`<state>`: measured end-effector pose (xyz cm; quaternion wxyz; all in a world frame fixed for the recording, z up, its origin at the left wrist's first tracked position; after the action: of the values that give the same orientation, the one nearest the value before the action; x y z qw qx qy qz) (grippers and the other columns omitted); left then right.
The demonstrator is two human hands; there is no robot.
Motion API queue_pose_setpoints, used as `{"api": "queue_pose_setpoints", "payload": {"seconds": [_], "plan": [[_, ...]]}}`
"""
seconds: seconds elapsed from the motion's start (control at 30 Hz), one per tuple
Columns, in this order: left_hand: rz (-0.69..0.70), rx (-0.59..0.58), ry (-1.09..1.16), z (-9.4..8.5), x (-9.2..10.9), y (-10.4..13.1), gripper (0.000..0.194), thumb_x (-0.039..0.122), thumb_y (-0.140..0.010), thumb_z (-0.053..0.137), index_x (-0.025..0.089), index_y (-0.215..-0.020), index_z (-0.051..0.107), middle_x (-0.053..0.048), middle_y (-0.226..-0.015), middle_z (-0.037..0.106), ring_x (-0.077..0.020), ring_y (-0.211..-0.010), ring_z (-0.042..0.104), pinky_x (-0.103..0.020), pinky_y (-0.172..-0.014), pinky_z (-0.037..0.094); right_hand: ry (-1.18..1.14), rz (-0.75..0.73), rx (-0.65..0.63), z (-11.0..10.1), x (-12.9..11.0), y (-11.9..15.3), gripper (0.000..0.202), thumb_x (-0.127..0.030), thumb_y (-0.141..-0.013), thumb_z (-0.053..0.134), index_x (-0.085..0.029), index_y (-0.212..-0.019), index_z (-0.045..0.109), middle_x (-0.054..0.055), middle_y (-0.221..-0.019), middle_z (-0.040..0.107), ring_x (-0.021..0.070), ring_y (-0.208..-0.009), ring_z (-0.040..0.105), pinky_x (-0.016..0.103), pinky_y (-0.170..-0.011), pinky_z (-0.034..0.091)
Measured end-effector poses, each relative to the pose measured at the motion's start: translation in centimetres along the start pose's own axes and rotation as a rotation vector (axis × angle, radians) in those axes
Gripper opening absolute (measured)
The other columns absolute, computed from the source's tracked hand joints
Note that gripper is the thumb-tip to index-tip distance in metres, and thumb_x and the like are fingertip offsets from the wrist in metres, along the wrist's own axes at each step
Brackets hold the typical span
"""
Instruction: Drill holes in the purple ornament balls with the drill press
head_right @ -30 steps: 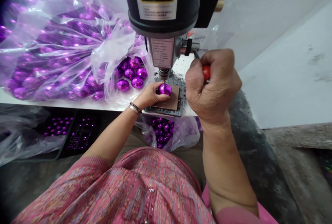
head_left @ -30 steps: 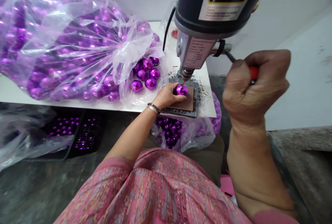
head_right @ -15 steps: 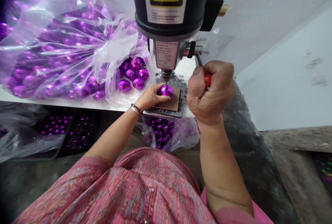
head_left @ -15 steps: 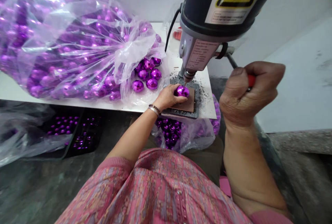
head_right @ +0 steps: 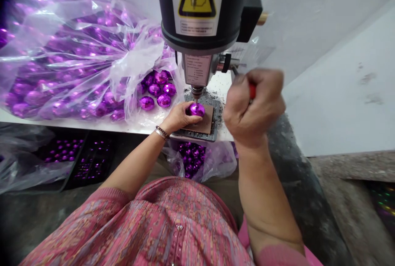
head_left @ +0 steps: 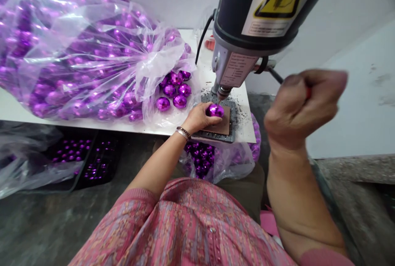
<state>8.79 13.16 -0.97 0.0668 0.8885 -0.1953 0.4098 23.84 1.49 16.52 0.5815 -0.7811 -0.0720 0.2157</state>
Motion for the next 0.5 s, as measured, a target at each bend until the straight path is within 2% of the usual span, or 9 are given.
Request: {"api": "queue_pose_setpoints", "payload": {"seconds": [0.07, 0.1, 0.13, 0.23, 0.37, 0.5], "plan": [[0.001, 0.023, -0.011, -0.2, 0.1, 0.3, 0.039, 0.034, -0.072, 0.079, 0.016, -0.105, 0.069, -0.007, -0.102, 0.072, -0.0236, -0.096, 0.063, -0.035, -0.087, 0.048, 0.031, 0.167, -0.098, 0.6, 0.5, -3.4, 0.042, -0.040, -0.101, 0.028, -0.009, -0.082, 0.050, 0.000, -0.072, 0.041, -0.0022, -0.069, 0.037, 0.017, -0.070, 0.031], [0.012, 0.038, -0.015, -0.4, 0.3, 0.6, 0.042, 0.032, -0.071, 0.080, 0.016, -0.108, 0.068, -0.008, -0.107, 0.072, -0.0245, -0.100, 0.063, -0.036, -0.091, 0.048, 0.050, 0.240, -0.115, 0.8, 0.8, -5.1, 0.039, -0.037, -0.100, 0.031, -0.010, -0.078, 0.048, -0.001, -0.068, 0.035, -0.0020, -0.065, 0.032, 0.018, -0.067, 0.027], [0.027, 0.053, -0.016, -0.6, 0.5, 0.9, 0.045, 0.030, -0.071, 0.080, 0.016, -0.111, 0.067, -0.009, -0.111, 0.071, -0.0251, -0.105, 0.063, -0.037, -0.095, 0.047, 0.090, 0.320, -0.209, 1.7, 1.3, -6.4, 0.032, -0.028, -0.099, 0.033, -0.009, -0.078, 0.049, -0.001, -0.069, 0.036, -0.0019, -0.065, 0.031, 0.019, -0.068, 0.025], [0.071, 0.069, 0.004, -1.2, 1.2, 2.3, 0.050, 0.026, -0.071, 0.080, 0.017, -0.118, 0.064, -0.009, -0.119, 0.069, -0.0251, -0.113, 0.062, -0.038, -0.102, 0.046, 0.155, 0.468, -0.333, 3.3, 2.4, -9.1, 0.036, -0.022, -0.097, 0.030, -0.007, -0.078, 0.056, 0.000, -0.069, 0.038, -0.0016, -0.070, 0.034, 0.022, -0.074, 0.024], [0.103, 0.031, 0.056, -1.5, 1.7, 4.7, 0.058, 0.026, -0.071, 0.081, 0.018, -0.125, 0.061, -0.011, -0.127, 0.066, -0.0255, -0.119, 0.060, -0.040, -0.108, 0.045, 0.093, 0.522, -0.320, 4.4, 4.0, -9.9, 0.043, -0.027, -0.095, 0.029, -0.007, -0.087, 0.066, -0.002, -0.077, 0.048, -0.0035, -0.078, 0.037, 0.023, -0.079, 0.025], [0.143, -0.034, 0.155, -1.2, 1.9, 7.1, 0.064, 0.030, -0.073, 0.079, 0.021, -0.133, 0.057, -0.012, -0.136, 0.062, -0.0254, -0.126, 0.058, -0.042, -0.112, 0.043, 0.052, 0.517, -0.283, 4.6, 5.0, -9.6, 0.048, -0.029, -0.094, 0.026, -0.006, -0.099, 0.067, -0.002, -0.089, 0.056, -0.0033, -0.080, 0.038, 0.022, -0.078, 0.027]]}}
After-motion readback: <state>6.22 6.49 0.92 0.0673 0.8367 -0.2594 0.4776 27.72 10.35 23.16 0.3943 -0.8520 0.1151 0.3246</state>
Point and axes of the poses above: each hand's wrist, its own y-axis away from the middle knuckle, its own z-axis out of the palm, x = y × z, the point moved 9 cm from there along -y, towards the middle knuckle
